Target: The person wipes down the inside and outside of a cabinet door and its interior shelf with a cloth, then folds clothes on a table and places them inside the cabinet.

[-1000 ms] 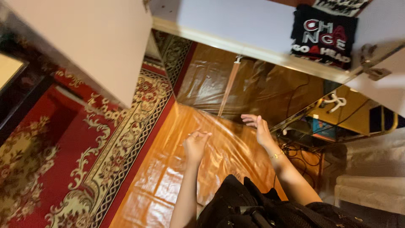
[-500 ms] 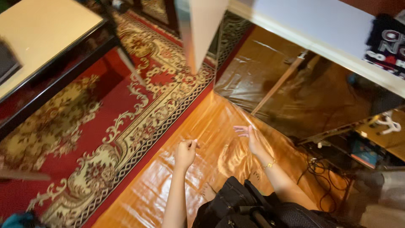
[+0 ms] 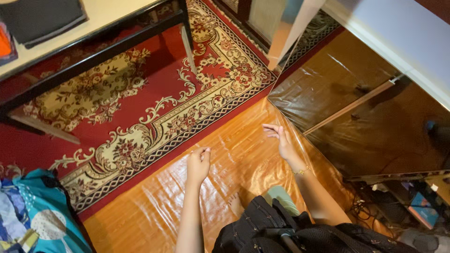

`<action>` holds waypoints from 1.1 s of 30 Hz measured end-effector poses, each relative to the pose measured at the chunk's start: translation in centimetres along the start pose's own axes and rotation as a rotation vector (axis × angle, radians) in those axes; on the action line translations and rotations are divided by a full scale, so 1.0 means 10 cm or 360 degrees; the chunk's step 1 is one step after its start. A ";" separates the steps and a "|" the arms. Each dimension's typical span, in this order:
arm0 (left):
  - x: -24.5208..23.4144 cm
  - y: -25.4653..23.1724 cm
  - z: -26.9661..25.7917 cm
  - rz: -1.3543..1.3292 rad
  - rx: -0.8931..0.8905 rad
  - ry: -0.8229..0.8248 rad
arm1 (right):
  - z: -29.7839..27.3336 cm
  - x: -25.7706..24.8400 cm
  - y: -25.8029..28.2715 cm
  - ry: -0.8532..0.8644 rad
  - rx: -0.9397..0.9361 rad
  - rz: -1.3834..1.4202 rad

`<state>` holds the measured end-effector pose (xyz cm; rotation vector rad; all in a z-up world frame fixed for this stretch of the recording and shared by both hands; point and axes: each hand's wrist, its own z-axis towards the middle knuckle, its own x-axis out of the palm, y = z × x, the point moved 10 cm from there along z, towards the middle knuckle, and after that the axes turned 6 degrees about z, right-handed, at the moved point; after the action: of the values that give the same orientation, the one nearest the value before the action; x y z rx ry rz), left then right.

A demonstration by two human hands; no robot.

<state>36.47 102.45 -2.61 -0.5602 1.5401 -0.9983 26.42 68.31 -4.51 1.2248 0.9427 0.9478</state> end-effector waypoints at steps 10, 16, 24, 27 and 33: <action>-0.05 0.42 -0.01 -0.0108 -0.0205 -0.0137 | 0.36 0.40 0.16 0.0218 0.0024 -0.0020; -0.22 0.61 0.26 -0.0129 -0.0263 -0.0213 | 0.83 0.64 0.11 0.0325 -0.0021 0.0105; -0.49 0.55 0.90 -0.0027 -0.0083 -0.0541 | 1.73 1.15 0.15 0.0503 -0.0028 -0.0035; -0.56 0.59 1.09 -0.0118 -0.0271 -0.0449 | 2.06 1.35 -0.03 0.0580 -0.0009 0.0009; -0.75 0.89 1.09 -0.0319 -0.0452 -0.0575 | 2.42 1.87 -0.39 0.0842 0.0045 0.0048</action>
<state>50.13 110.03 -5.66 -1.0524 1.3231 -0.7758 55.58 77.89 -7.25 1.0281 1.3552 1.3203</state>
